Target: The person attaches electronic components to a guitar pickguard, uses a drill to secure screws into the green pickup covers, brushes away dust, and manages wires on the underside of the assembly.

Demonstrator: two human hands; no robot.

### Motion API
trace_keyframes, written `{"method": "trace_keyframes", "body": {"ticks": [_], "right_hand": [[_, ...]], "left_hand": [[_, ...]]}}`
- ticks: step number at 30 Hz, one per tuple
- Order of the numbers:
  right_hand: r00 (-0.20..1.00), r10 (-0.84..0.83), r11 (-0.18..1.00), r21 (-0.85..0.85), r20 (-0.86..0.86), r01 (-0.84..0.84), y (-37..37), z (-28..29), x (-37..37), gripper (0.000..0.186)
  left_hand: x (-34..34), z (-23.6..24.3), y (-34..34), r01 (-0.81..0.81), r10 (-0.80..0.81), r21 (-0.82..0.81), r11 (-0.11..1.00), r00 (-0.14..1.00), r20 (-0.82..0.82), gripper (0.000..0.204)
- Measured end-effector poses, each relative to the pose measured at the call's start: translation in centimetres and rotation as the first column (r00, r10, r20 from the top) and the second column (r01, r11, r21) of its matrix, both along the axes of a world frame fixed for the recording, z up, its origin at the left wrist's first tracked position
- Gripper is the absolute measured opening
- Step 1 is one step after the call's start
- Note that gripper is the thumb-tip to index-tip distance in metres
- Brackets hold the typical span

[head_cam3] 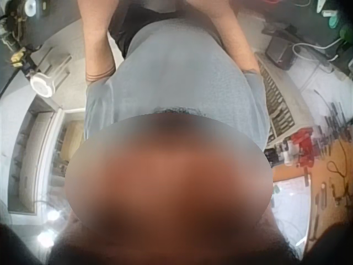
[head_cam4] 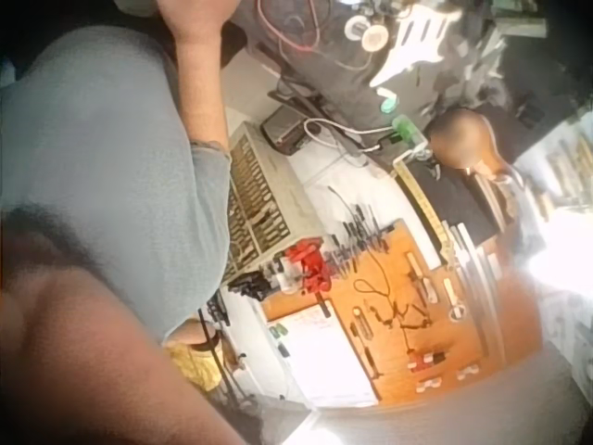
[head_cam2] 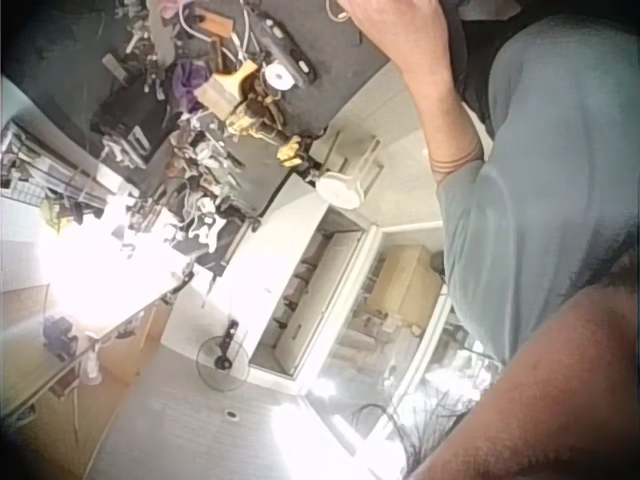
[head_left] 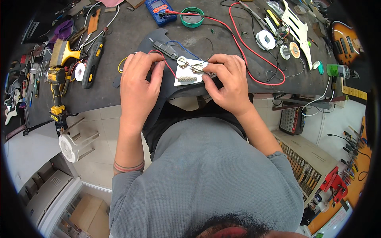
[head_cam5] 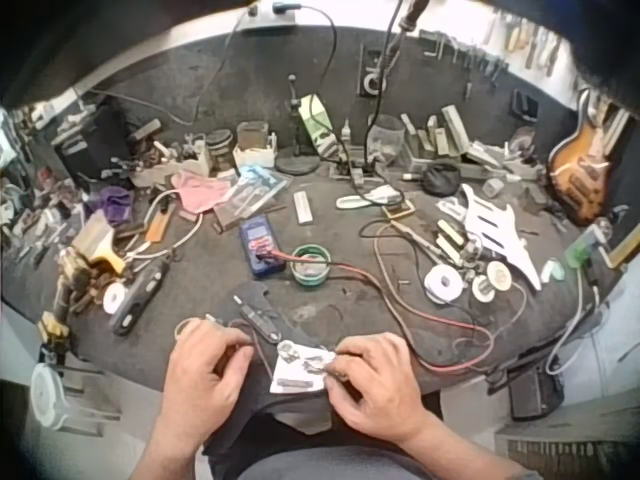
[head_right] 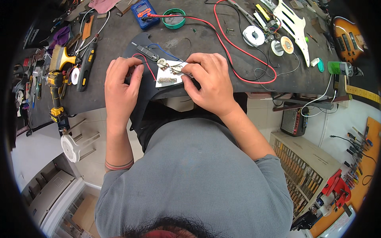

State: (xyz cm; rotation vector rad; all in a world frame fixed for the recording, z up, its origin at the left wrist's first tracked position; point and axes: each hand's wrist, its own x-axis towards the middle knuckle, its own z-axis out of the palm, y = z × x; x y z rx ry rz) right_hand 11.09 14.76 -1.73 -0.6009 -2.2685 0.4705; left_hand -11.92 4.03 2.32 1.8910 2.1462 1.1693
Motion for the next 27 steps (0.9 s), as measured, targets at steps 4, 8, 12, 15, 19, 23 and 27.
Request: {"method": "trace_keyframes", "body": {"ticks": [4,8,12,15,19,23,27], "right_hand": [[1.0,-0.024,1.0,0.001,-0.01,0.024,-0.5,0.2,-0.3,0.026],[0.999,-0.043,0.999,0.019,-0.012,0.043,-1.7,0.6,-0.7,0.026],[0.999,-0.044,0.999,0.004,0.012,0.044,-2.4,0.5,-1.0,0.024],[0.999,-0.031,0.999,-0.014,0.019,0.031,-2.6,0.5,-1.1,0.023],[0.998,-0.046,0.999,0.01,0.031,0.046,-2.3,0.4,-1.0,0.024],[0.997,-0.069,0.997,-0.038,0.035,0.07,-1.9,0.7,-1.1,0.025],[0.995,-0.012,1.0,-0.019,0.102,0.014,-1.6,1.4,-1.1,0.025]], "left_hand": [[0.2,0.0,-0.2,0.002,-0.002,-0.009,1.0,1.0,0.002,0.01],[0.2,-0.1,-0.4,0.003,-0.003,-0.002,1.0,1.0,0.007,0.011],[0.3,-0.3,-0.5,0.014,-0.014,-0.004,1.0,1.0,0.008,0.013],[0.3,-0.5,-0.6,0.024,-0.024,-0.011,1.0,1.0,-0.009,0.015],[0.5,-0.4,-0.7,0.015,-0.014,-0.021,1.0,1.0,0.004,0.021],[0.5,-0.5,-0.7,0.022,-0.022,-0.019,1.0,1.0,0.009,0.024],[0.4,-0.6,-0.7,0.029,-0.029,-0.011,1.0,1.0,0.012,0.025]]}}
